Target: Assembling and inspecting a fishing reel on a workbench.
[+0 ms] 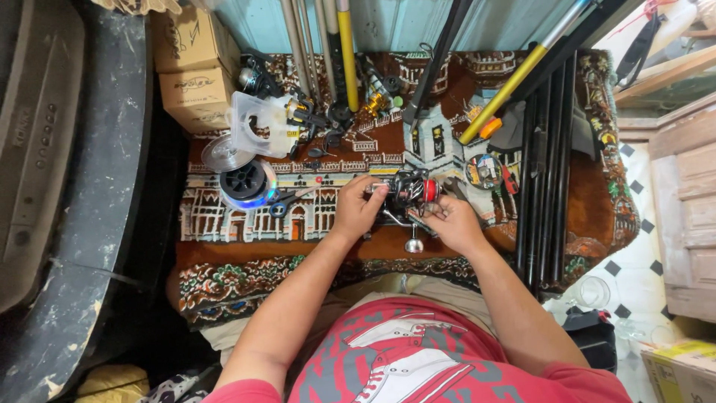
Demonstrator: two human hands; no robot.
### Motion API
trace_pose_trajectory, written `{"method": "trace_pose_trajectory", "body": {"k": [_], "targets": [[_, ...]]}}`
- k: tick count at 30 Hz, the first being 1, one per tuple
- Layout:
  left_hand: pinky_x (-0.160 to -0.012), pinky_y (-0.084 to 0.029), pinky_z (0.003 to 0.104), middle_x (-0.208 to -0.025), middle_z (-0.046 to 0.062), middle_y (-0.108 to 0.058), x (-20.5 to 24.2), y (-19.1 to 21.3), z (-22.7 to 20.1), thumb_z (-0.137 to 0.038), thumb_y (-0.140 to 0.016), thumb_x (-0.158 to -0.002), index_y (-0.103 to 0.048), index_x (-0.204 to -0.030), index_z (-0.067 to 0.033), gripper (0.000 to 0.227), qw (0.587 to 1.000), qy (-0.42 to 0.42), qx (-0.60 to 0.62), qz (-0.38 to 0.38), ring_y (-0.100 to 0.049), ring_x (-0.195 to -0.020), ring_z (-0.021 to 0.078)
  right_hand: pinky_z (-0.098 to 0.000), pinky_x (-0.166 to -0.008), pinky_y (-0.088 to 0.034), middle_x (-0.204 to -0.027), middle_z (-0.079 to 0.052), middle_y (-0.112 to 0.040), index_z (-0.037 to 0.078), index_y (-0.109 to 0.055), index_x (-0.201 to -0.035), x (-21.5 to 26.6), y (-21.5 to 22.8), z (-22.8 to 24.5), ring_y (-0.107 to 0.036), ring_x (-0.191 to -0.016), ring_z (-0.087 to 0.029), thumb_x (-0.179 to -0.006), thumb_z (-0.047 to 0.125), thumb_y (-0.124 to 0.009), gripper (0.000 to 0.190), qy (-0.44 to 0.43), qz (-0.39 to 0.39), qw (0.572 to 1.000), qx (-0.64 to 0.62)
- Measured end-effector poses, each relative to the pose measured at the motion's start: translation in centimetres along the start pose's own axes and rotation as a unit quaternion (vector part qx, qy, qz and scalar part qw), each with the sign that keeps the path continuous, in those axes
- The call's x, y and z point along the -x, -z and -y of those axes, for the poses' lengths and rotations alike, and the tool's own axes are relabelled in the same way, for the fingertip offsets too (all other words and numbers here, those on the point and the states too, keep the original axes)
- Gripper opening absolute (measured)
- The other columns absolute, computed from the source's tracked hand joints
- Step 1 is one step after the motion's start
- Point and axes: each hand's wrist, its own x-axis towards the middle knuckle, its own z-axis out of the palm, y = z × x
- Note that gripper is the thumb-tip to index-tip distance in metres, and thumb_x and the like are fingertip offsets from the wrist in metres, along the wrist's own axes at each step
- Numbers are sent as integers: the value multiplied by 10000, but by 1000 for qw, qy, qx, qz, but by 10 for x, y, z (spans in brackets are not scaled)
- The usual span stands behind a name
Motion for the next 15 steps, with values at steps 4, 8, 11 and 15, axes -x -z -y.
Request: {"method": "trace_pose_trajectory", "body": {"k": [4,8,11,15], "targets": [[-660,-528,412,-741,127,-652,0,1,1,-285,-670,-994,-711,-898,-90,221,1000,-3,0,3,-660,-719,363,-159,-543,-481,-576,61,-592,116,-694,-747,12,-6,31,-537,-526,-8,-799,131,-820,137,9,-27,998,53],[-660,-526,428,-752,152,-653,2,3,1,-292,-678,-984,-706,-893,-86,227,1000,14,2,10,-659,-729,396,-270,-504,-431,-420,-14,-432,70,-637,-679,27,0,57,-443,-438,-146,-808,159,-812,234,117,-43,984,127],[-656,-528,436,-754,169,-653,-2,4,2,-288,-702,-964,-697,-897,-74,224,1000,17,2,14,-663,-735,411,-263,-521,-447,-426,7,-436,92,-722,-769,27,7,62,-468,-426,-145,-810,179,-817,135,154,-63,973,160],[-658,-515,423,-737,158,-656,3,1,5,-328,-701,-932,-711,-910,-101,228,997,52,21,53,-666,-721,351,-234,-527,-423,-472,64,-457,98,-728,-876,4,19,51,-464,-453,-103,-892,152,-783,78,172,-85,972,136]]}}
